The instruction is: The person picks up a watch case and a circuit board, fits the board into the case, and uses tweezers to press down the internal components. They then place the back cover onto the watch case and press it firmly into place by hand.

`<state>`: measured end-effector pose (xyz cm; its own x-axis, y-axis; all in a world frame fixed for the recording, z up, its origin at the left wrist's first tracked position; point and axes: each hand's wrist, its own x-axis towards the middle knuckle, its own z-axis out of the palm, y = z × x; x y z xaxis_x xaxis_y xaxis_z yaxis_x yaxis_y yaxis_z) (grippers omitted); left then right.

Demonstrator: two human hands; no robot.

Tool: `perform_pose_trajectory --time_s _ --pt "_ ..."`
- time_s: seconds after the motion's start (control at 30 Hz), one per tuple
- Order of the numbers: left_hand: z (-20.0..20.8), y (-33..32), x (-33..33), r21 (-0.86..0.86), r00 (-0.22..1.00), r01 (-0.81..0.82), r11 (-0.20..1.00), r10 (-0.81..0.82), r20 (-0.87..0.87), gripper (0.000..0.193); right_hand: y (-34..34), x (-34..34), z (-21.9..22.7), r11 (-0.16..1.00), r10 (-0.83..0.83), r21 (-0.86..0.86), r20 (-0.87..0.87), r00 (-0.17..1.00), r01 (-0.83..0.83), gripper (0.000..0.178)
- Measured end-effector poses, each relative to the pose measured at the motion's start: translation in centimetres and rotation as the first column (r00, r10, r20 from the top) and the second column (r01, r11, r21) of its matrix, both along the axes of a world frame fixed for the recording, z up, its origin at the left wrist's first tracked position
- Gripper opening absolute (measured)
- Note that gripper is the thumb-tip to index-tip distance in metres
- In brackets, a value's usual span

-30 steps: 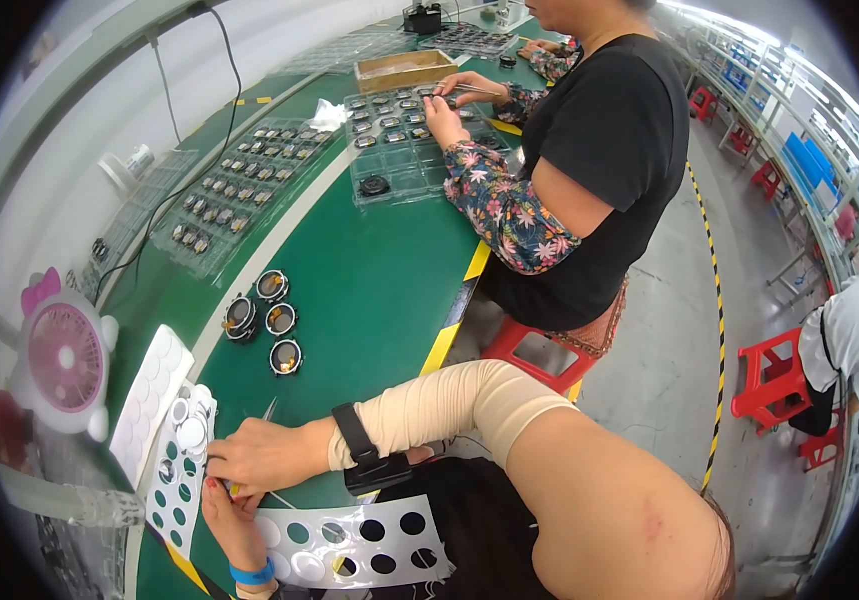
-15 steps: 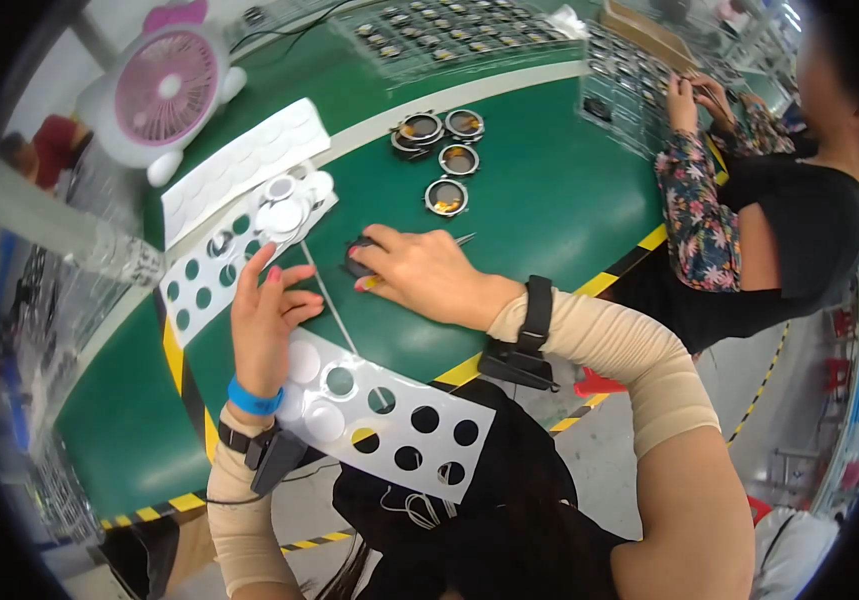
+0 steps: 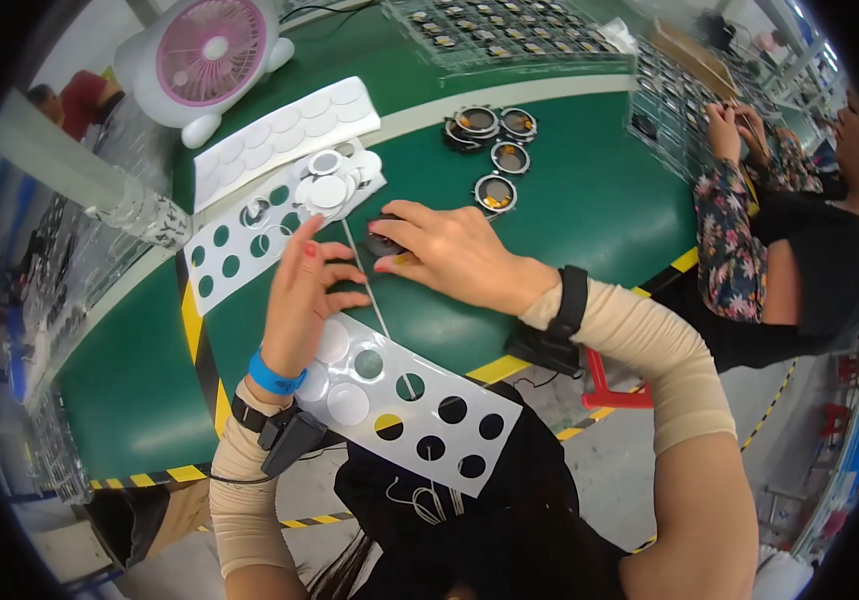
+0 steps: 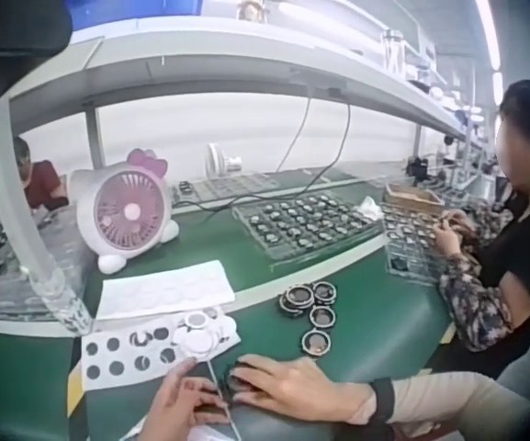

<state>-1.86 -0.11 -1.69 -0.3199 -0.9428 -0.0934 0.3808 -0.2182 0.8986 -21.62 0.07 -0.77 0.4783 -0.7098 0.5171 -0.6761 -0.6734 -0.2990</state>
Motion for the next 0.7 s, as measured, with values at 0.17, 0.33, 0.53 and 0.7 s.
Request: perform_pose_trajectory --time_s 0.17,0.33,0.53,0.7 --pt "1.3 0.2 0.5 0.026 0.995 0.098 0.995 -0.097 -0.021 0.042 -0.5 2.8 1.7 0.929 0.208 0.206 0.395 0.895 -0.307 0.032" --pt "1.1 0.1 1.8 0.118 0.883 0.359 0.926 -0.296 -0.364 0.041 -1.8 2.9 1.3 0.869 0.217 0.254 0.577 0.787 -0.426 0.030" --pt "0.7 0.7 0.5 0.120 0.971 0.181 0.976 -0.158 -0.182 0.040 -1.3 2.6 1.4 0.770 -0.007 0.512 0.605 0.796 -0.382 0.031" --pt "0.3 0.5 0.5 0.217 0.968 0.231 0.948 -0.201 -0.152 0.040 -0.3 3.8 1.6 0.754 -0.021 0.529 0.611 0.791 -0.389 0.032"
